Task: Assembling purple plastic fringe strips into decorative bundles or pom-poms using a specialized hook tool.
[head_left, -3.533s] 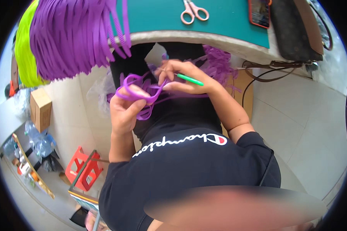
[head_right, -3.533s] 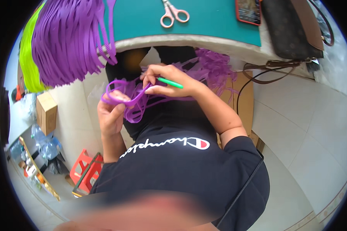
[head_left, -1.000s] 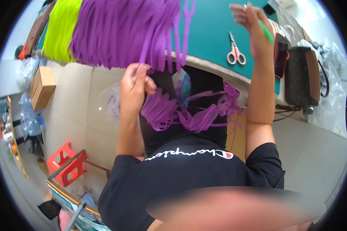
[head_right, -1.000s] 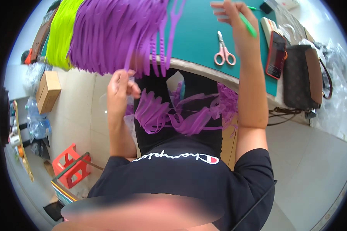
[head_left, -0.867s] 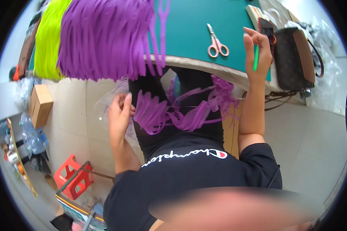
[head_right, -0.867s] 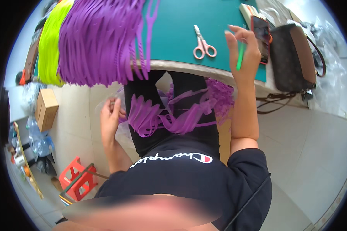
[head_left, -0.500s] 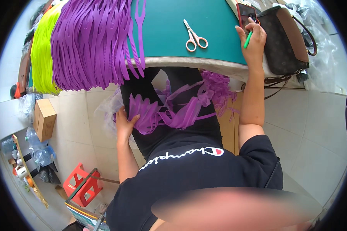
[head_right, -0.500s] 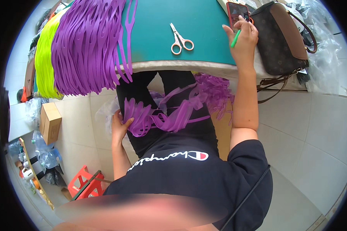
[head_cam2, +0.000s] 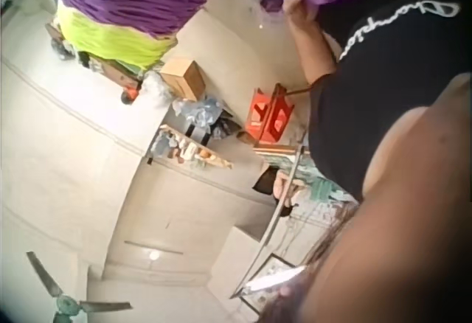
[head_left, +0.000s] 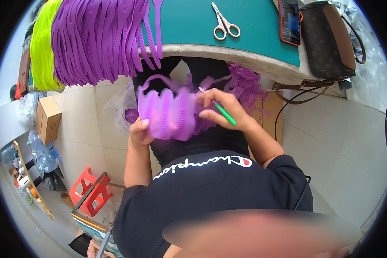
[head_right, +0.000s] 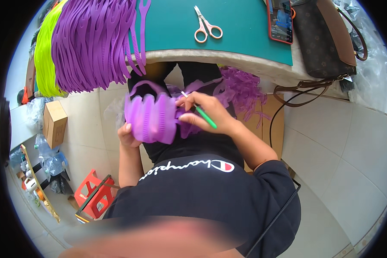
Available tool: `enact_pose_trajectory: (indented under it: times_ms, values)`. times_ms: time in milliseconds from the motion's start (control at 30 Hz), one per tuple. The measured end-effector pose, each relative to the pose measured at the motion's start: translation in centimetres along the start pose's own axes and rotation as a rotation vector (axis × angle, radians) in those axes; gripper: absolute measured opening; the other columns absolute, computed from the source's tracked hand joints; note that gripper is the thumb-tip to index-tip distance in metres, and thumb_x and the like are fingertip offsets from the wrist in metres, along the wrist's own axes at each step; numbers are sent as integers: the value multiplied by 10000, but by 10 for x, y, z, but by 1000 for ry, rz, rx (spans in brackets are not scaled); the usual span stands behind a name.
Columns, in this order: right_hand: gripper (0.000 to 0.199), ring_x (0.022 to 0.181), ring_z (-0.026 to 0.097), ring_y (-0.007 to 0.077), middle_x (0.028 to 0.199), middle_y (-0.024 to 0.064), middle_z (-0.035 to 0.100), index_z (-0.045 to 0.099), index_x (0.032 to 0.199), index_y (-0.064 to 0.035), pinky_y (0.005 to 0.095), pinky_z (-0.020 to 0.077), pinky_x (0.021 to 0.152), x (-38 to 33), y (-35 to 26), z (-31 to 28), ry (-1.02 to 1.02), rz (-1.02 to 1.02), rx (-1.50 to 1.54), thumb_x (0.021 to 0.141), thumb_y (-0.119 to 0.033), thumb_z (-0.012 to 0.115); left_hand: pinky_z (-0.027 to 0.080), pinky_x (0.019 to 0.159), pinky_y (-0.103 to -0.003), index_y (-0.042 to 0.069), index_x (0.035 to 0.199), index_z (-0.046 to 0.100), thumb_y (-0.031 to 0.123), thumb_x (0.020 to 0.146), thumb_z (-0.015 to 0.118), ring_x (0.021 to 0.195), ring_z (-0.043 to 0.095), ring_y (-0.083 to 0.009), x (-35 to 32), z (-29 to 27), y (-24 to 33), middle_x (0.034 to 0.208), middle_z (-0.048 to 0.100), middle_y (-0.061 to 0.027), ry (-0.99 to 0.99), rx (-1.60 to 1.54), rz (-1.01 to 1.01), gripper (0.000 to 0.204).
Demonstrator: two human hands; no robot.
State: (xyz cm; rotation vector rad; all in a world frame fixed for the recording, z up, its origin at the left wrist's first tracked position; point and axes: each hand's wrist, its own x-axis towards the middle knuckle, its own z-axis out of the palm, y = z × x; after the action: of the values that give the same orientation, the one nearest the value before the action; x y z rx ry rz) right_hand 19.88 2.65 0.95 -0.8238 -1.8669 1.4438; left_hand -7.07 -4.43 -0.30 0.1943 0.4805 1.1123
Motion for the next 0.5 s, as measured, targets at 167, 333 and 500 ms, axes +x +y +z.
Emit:
enact_pose_trajectory:
  times_ms: [167, 333, 500]
  values:
    - [288, 833, 484, 110, 852, 26, 526, 457, 854, -78, 269, 403, 774, 0, -14, 1, -1, 99, 495, 810, -120, 739, 443, 875, -310, -22, 1259, 488, 157, 920, 556, 1011, 568, -163, 17, 36, -13, 1097, 589, -78, -106, 987, 340, 389]
    - [330, 702, 474, 89, 760, 24, 514, 414, 793, -77, 225, 402, 646, 8, -28, -22, 260, 24, 360, 787, 59, 714, 417, 966, -340, -36, 1285, 456, 180, 970, 467, 1098, 562, -197, 41, 66, -25, 1216, 563, -129, 31, 431, 196, 382]
    - [310, 741, 521, 101, 841, 81, 594, 421, 772, -59, 222, 429, 665, 13, -30, -27, 216, -26, 116, 797, 33, 717, 443, 978, -364, -27, 1299, 441, 156, 882, 605, 1118, 570, -220, 55, 56, -26, 1206, 571, -127, 12, 137, -192, 484]
